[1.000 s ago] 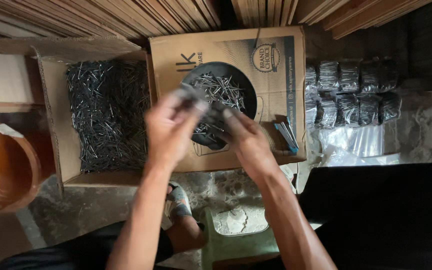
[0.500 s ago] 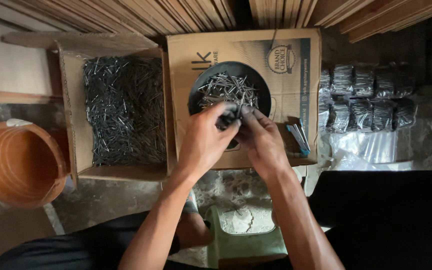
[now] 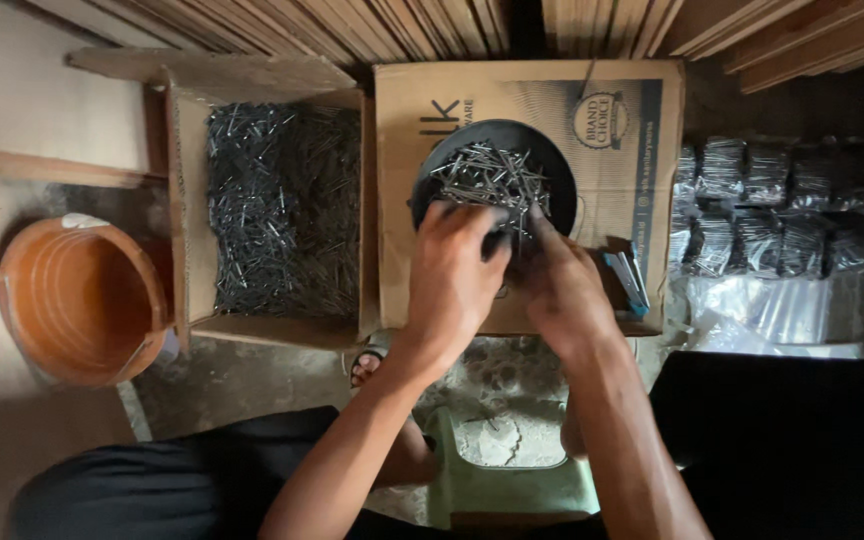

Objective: The person picks up nails from a cardboard box, places them into a small pan, and later sorts individual nails into a plastic bag.

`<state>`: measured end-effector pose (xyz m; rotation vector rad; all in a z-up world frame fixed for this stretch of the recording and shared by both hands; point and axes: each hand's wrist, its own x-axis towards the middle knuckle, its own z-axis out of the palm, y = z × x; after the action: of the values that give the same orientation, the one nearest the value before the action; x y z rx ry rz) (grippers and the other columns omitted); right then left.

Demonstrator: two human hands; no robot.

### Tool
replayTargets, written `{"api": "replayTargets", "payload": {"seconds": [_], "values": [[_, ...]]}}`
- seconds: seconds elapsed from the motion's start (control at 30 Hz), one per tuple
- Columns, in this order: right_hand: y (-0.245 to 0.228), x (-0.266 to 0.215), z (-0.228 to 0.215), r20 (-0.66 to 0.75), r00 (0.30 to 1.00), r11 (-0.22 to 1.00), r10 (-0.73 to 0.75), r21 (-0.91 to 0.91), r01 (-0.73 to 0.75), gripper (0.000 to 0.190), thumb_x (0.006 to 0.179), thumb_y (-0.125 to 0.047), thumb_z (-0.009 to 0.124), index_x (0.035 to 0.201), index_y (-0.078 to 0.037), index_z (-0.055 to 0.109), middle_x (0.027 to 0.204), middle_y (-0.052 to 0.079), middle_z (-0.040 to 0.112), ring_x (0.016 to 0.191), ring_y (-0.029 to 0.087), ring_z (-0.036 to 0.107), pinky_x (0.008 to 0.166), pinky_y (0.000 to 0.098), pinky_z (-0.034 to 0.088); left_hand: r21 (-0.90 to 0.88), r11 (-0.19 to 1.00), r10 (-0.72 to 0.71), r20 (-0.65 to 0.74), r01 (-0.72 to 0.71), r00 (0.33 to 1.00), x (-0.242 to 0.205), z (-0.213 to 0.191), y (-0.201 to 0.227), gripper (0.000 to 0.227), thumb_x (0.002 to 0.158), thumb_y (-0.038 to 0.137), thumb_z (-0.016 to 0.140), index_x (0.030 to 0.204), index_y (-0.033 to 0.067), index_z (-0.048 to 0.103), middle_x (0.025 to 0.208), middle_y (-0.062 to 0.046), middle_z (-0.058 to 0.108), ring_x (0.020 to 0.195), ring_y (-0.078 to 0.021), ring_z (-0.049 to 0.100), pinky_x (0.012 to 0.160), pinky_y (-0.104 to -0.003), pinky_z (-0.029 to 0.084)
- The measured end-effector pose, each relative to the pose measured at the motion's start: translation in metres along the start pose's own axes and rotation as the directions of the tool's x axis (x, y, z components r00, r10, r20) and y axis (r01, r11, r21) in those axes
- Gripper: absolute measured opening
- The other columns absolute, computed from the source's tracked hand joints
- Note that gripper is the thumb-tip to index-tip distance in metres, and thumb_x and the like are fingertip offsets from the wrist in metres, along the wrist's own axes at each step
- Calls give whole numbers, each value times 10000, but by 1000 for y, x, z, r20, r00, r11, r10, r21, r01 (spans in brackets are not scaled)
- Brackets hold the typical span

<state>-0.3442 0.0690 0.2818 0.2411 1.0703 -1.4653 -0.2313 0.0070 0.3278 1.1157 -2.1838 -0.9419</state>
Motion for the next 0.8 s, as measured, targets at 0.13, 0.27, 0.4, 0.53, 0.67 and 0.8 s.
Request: {"api": "replayTargets", "payload": {"seconds": [0.13,0.27,0.4,0.53,0.67,0.8], "values": [[5,3,-8,-24,999,998,42,-41,-43,214,929,-235,520,1027,-70,616,949,36,656,850,159,616,741,301,487,86,996,38,17,-40,999,0,0,2,245,695,98,686,927,39,634,923,-127,610,925,-329,508,840,-417,413],[11,12,-25,46,996,996,76,50,-78,223,955,-252,486,1059,-85,591,1002,33,646,933,167,609,825,312,476,-9,1000,-21,-36,21,999,0,-2,3,204,787,112,661,983,59,640,917,-108,605,924,-299,513,831,-391,431],[4,8,-13,98,985,988,140,54,-146,303,947,-314,405,1059,-70,544,1084,95,630,1028,205,592,904,345,472,-167,950,-267,14,266,964,11,-17,-8,214,844,181,621,1043,102,633,973,-78,639,924,-219,611,815,-335,481],[-9,-16,18,94,979,982,183,-67,-177,356,942,-330,361,1050,-30,520,1117,157,632,1056,239,591,885,353,474,-123,970,-240,-301,212,923,26,-39,-72,177,881,134,574,1030,49,619,1021,-126,656,969,-244,640,870,-343,488],[-8,-19,19,131,979,967,154,-223,-122,283,948,-226,407,1082,-7,524,1050,181,637,979,257,623,841,356,511,-3,944,-297,-446,331,844,-9,-15,-249,256,849,70,592,1093,-4,565,1074,-173,626,1023,-292,596,902,-376,449],[-6,-22,19,185,974,958,128,-276,-74,252,913,-139,456,1077,19,562,1000,198,655,912,263,650,803,361,541,314,725,-600,-147,613,786,-92,31,-359,334,776,-5,541,1109,-14,561,1046,-244,589,989,-368,569,890,-431,427]]}}
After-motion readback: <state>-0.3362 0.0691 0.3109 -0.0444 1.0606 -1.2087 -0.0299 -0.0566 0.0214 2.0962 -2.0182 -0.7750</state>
